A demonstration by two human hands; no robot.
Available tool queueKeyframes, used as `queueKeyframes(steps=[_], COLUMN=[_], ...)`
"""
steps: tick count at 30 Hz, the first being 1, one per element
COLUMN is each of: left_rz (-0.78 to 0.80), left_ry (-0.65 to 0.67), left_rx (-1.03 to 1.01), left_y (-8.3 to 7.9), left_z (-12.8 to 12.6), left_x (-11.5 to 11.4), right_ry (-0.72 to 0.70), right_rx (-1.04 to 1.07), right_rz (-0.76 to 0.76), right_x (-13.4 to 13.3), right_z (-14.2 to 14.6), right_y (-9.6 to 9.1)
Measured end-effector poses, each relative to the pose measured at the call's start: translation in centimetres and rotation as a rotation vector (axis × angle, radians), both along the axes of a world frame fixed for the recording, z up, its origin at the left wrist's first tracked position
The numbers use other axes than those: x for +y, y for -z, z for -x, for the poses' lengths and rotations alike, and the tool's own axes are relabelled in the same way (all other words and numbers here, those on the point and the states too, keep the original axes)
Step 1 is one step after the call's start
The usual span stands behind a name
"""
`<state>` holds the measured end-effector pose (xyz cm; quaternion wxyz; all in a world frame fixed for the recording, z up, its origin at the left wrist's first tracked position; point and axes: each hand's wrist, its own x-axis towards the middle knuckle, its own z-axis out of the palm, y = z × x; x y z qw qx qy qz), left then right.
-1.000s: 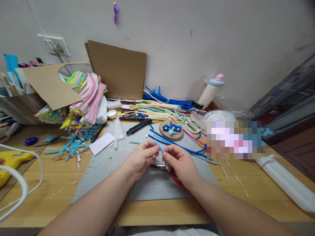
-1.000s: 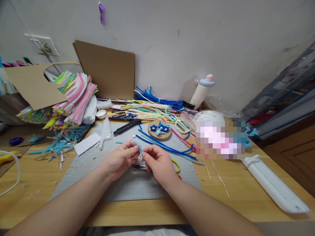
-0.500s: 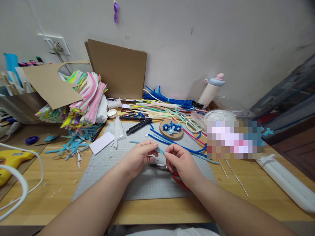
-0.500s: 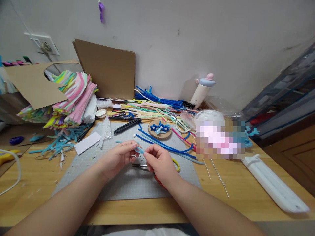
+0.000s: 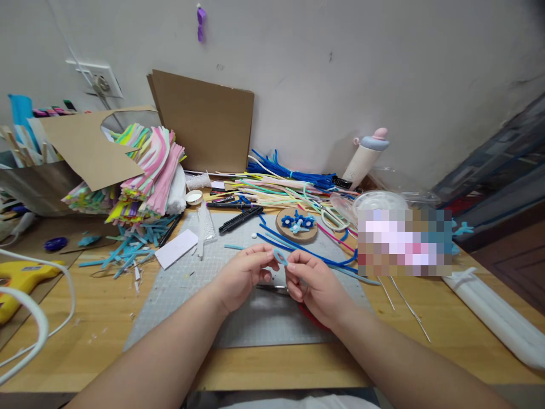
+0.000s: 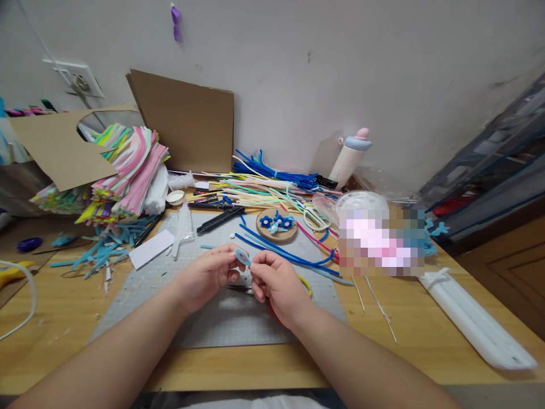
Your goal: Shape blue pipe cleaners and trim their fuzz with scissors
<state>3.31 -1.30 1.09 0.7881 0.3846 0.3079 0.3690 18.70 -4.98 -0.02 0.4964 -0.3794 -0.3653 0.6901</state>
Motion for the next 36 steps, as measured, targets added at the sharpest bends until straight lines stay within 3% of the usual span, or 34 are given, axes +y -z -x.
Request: queueKeyframes(steps=[5, 14, 18, 26, 28, 31, 34, 36], left_rz=[-0.256, -0.480, -0.508, -0.387, -0.403, -0.415, -0.322, -0.245], left_ry=[-0.123, -0.076, -0.112, -0.140, -0.193, -0.225, -0.132, -0.072], left_rx=[0.109, 0.089, 0.129, 0.121, 0.121, 0.175, 0.183, 0.137], left_y=[-0.66, -0.66, -0.59, -0.94, -0.70, -0.41, -0.33, -0.35], left_z=[-0.32, -0.23, -0.23, -0.55, -0.61, -0.57, -0.45, -0.38], left_x=[-0.37, -0.69, -0.70, -0.94, -0.95, -0.79, -0.57, -0.47], right_ry=[-0.159, -0.313, -0.317, -0.307, -0.268, -0.088, 0.101, 0.150], right_rx=[0.192, 0.335, 0.319, 0.279, 0.257, 0.162, -0.090, -0.260], right_rz=[0.111, 0.247, 0.242, 0.232, 0.211, 0.114, -0.039, -0.120], right_x=[-0.07, 0.06, 0.06, 0.01, -0.01, -0.04, -0.15, -0.28], right_z=[-0.20, -0.69, -0.71, -0.48, -0.34, -0.08, 0.06, 0.07], right_y=[-0.16, 0.04, -0.04, -0.28, -0.32, -0.23, -0.07, -0.05])
